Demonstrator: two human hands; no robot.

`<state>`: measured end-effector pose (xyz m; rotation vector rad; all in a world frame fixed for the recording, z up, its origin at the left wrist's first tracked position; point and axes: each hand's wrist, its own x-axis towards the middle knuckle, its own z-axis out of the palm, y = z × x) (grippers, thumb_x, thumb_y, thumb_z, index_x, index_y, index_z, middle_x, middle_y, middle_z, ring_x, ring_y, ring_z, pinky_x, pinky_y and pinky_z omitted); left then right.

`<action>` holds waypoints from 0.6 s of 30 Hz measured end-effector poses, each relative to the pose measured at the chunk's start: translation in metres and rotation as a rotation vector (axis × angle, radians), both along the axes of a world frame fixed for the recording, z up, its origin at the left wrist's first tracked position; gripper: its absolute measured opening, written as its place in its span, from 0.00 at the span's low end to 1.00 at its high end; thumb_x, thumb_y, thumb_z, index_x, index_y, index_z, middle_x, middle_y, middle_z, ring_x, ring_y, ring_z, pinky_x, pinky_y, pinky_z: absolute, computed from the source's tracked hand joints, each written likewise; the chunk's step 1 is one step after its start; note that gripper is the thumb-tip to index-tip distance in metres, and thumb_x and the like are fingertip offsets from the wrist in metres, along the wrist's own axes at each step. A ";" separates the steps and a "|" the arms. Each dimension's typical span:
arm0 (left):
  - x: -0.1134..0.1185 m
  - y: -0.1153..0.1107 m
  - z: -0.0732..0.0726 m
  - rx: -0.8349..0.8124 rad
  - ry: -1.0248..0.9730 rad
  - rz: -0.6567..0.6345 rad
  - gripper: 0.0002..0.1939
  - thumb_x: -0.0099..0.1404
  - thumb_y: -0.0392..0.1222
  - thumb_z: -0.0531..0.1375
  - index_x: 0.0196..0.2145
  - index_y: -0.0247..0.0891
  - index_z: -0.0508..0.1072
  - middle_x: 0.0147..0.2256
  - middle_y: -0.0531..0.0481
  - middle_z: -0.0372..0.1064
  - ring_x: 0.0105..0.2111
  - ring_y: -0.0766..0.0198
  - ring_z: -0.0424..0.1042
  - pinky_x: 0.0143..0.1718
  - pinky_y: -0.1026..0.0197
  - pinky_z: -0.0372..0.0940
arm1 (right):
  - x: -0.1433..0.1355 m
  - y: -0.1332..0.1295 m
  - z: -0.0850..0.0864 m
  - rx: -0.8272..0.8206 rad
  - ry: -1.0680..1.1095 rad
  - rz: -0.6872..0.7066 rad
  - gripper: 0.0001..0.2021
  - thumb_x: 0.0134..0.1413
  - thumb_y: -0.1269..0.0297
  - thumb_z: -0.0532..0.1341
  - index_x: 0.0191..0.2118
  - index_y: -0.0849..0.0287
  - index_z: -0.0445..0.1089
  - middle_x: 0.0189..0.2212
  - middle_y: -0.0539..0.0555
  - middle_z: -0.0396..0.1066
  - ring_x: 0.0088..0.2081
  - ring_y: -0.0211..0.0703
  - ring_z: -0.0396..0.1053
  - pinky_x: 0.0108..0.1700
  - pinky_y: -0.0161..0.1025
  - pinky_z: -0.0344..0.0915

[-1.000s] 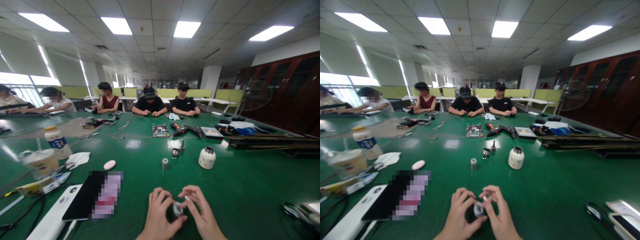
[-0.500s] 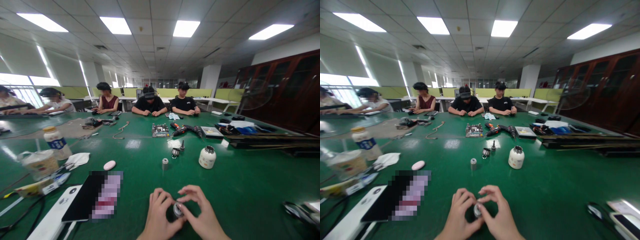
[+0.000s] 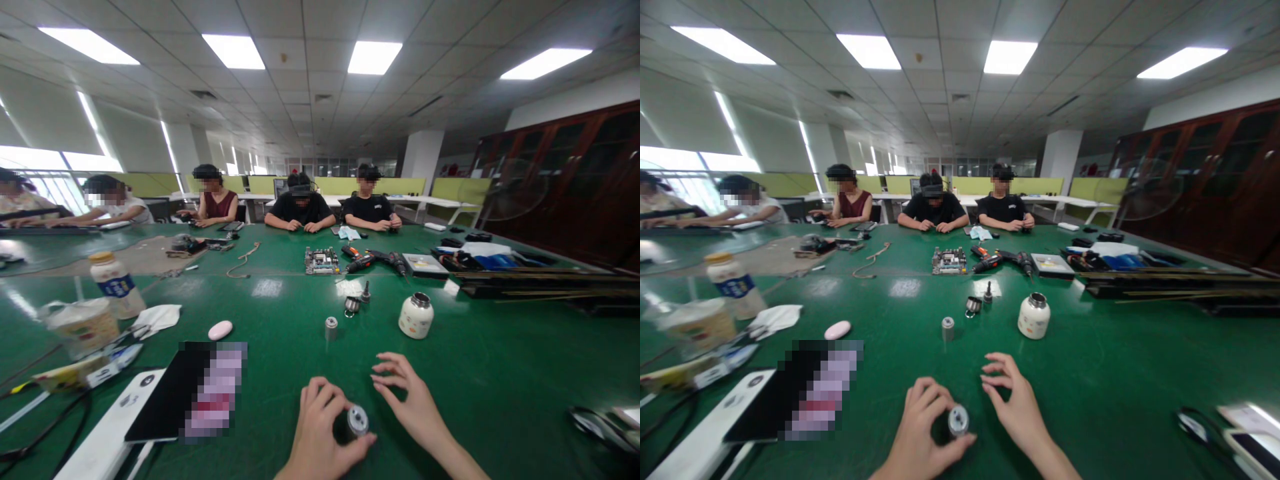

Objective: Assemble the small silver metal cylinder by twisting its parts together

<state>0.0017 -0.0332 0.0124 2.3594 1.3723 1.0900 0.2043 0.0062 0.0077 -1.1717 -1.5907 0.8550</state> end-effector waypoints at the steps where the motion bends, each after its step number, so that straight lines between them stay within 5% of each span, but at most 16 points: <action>1: 0.000 0.000 0.000 0.005 -0.002 0.000 0.15 0.51 0.48 0.71 0.34 0.41 0.75 0.36 0.47 0.72 0.42 0.50 0.64 0.43 0.48 0.60 | -0.003 -0.005 0.008 0.007 0.014 0.005 0.18 0.54 0.65 0.63 0.50 0.56 0.61 0.40 0.56 0.74 0.39 0.48 0.78 0.47 0.46 0.73; 7: 0.001 0.001 -0.001 0.024 -0.010 -0.001 0.14 0.50 0.45 0.71 0.34 0.41 0.74 0.35 0.48 0.71 0.42 0.50 0.65 0.42 0.48 0.61 | -0.025 -0.035 0.045 -0.020 0.041 0.122 0.17 0.52 0.70 0.64 0.48 0.55 0.64 0.41 0.55 0.75 0.38 0.46 0.78 0.46 0.44 0.73; 18: 0.002 0.001 -0.004 0.043 -0.021 -0.005 0.11 0.50 0.38 0.68 0.33 0.39 0.72 0.34 0.48 0.70 0.40 0.52 0.64 0.41 0.50 0.61 | -0.032 -0.039 0.033 0.003 -0.075 0.167 0.19 0.51 0.76 0.61 0.48 0.51 0.67 0.39 0.51 0.74 0.42 0.44 0.75 0.48 0.41 0.69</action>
